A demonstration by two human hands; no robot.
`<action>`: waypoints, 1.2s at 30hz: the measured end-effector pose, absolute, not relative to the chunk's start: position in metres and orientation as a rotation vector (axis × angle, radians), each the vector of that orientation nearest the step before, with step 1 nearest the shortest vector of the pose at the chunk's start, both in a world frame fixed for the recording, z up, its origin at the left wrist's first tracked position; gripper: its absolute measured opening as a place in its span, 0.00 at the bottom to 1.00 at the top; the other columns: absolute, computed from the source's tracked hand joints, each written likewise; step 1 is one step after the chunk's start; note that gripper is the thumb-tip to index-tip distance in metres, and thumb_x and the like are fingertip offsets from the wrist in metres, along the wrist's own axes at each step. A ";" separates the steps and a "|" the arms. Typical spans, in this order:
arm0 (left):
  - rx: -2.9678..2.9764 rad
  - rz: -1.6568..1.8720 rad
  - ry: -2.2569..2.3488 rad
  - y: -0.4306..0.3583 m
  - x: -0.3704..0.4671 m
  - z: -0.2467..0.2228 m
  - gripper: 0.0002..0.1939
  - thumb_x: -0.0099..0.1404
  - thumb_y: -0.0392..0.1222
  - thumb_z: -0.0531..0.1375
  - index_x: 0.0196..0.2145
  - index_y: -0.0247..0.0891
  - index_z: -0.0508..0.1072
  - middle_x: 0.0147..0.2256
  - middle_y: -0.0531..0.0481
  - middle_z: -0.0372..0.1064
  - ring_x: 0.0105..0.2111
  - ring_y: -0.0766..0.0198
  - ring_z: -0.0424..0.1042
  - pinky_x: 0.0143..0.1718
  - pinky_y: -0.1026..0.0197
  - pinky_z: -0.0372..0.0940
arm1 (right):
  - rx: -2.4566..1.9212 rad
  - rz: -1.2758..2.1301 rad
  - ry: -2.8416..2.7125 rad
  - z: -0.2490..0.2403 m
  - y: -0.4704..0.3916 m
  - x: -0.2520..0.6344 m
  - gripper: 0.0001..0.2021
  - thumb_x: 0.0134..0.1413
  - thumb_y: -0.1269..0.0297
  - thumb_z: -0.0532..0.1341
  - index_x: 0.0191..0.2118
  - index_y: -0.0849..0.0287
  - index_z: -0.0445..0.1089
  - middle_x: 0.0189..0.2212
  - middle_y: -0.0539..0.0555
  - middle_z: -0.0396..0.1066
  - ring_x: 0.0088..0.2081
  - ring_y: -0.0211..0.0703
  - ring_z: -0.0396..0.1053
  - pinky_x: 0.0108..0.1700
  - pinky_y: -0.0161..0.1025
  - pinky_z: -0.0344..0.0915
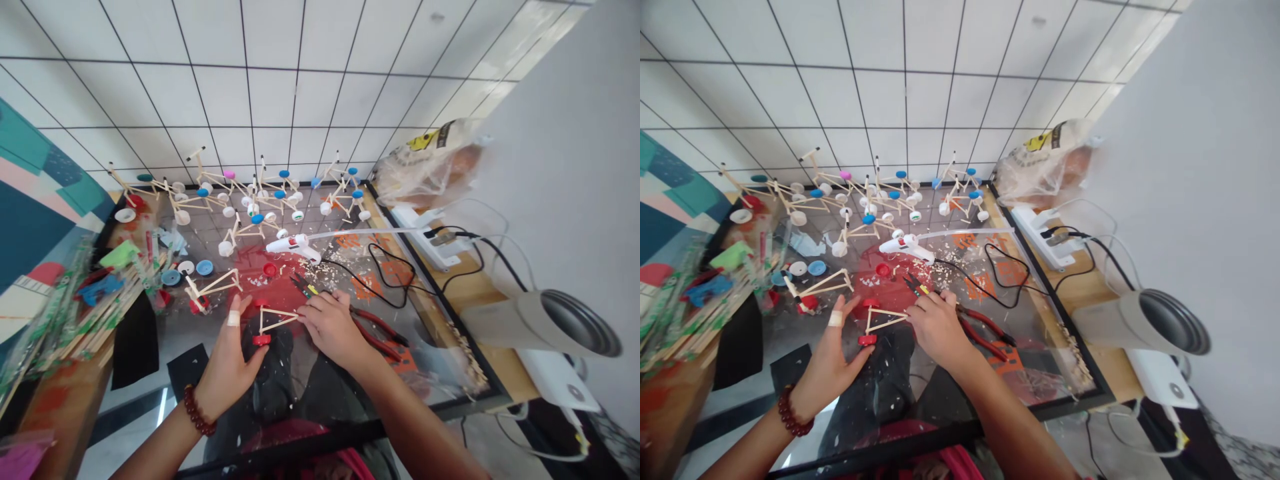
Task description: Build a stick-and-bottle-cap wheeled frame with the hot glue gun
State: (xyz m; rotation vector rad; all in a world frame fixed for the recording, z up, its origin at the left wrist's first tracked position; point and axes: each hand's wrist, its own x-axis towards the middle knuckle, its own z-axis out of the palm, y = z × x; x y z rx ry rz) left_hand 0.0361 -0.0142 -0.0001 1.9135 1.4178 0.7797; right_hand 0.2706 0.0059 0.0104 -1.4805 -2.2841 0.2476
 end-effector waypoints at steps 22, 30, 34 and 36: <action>1.949 0.824 1.426 -0.015 0.035 0.001 0.51 0.62 0.38 0.62 0.70 0.43 0.30 0.65 0.38 0.54 0.66 0.49 0.55 0.65 0.43 0.53 | -1.442 0.291 -2.201 0.004 0.006 0.266 0.04 0.62 0.66 0.61 0.41 0.54 0.74 0.35 0.52 0.76 0.40 0.44 0.68 0.49 0.47 0.46; 1.949 0.812 1.430 -0.015 0.035 0.000 0.52 0.62 0.38 0.62 0.70 0.43 0.30 0.65 0.37 0.54 0.66 0.48 0.55 0.65 0.42 0.53 | -1.454 0.311 -2.185 0.005 0.006 0.265 0.06 0.63 0.67 0.60 0.35 0.55 0.73 0.33 0.51 0.75 0.38 0.42 0.67 0.49 0.46 0.45; 1.949 0.817 1.419 -0.015 0.035 0.001 0.52 0.62 0.38 0.61 0.70 0.44 0.29 0.65 0.37 0.54 0.65 0.48 0.56 0.65 0.41 0.52 | -1.502 0.320 -2.197 0.009 0.006 0.265 0.06 0.62 0.70 0.58 0.35 0.57 0.71 0.34 0.51 0.74 0.40 0.43 0.67 0.50 0.46 0.46; 1.940 0.813 1.420 -0.015 0.035 0.001 0.52 0.62 0.38 0.61 0.70 0.45 0.29 0.65 0.37 0.54 0.66 0.48 0.56 0.65 0.41 0.53 | -1.528 0.319 -2.180 0.010 0.006 0.264 0.06 0.62 0.71 0.58 0.35 0.57 0.71 0.34 0.51 0.74 0.40 0.44 0.66 0.50 0.46 0.46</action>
